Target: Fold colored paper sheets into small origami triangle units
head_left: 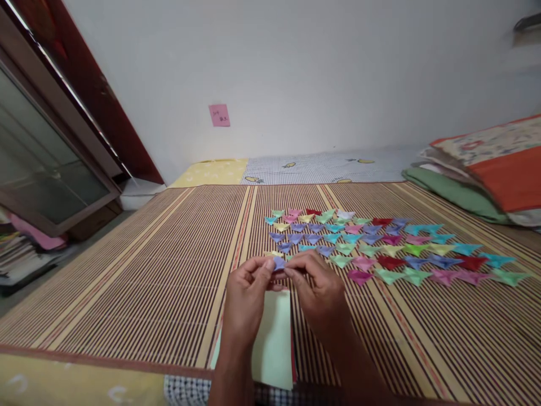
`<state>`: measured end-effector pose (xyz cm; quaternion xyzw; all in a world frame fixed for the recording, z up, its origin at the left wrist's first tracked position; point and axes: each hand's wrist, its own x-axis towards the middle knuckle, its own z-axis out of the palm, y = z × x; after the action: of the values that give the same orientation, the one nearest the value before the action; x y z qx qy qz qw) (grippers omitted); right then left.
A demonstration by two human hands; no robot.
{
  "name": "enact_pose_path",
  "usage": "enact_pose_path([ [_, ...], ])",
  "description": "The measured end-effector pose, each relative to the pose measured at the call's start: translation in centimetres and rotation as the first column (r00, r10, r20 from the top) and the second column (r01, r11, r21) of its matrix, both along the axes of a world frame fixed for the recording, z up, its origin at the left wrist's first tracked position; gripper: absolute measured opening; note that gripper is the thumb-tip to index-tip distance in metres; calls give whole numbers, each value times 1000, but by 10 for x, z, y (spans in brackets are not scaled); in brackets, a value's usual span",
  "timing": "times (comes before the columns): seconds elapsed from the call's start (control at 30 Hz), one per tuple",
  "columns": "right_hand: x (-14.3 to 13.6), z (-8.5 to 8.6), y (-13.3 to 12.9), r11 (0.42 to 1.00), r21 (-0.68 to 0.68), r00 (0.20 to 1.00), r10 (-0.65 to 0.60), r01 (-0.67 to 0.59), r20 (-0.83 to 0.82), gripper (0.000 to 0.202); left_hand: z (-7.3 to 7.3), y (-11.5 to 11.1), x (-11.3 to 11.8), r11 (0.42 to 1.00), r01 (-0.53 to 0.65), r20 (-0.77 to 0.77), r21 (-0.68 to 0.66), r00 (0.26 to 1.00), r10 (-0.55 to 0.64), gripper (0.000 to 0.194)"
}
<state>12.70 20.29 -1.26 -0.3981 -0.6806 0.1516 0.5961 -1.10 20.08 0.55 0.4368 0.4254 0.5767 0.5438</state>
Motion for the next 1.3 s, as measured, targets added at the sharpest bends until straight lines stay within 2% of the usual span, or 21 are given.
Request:
enact_pose_path([
  [0.1, 2, -5, 4, 996, 72, 994, 36, -43, 99, 20, -4, 4, -8, 992, 68, 30, -110, 997, -65, 33],
  [0.2, 2, -7, 5, 992, 89, 986, 75, -89, 148, 21, -6, 7, -13, 983, 102, 86, -155, 992, -89, 33],
  [0.37, -3, -4, 2, 994, 7, 988, 109, -110, 106, 11, -5, 8, -15, 982, 89, 143, -167, 988, -65, 35],
  [0.5, -9, -3, 0, 996, -22, 995, 90, -89, 44, 12, -4, 7, -14, 983, 55, 162, -175, 986, -27, 35],
  [0.73, -15, -3, -2, 989, -112, 991, 88, -99, -99, 14, -6, 6, -14, 993, 52, 118, -106, 992, -40, 28],
  [0.87, -14, -3, -1, 988, -111, 989, 94, -107, -116, 15, -7, 6, -17, 994, 102, 49, -48, 994, -100, 25],
  [1.03, -10, -1, 0, 993, -75, 990, 79, -88, -116, 15, -6, 5, -16, 990, 143, 63, -18, 988, -142, 23],
  [1.3, -8, 3, -1, 987, -89, 974, 111, -131, -197, 15, -4, 4, -11, 996, 94, 18, 7, 995, -94, 21],
])
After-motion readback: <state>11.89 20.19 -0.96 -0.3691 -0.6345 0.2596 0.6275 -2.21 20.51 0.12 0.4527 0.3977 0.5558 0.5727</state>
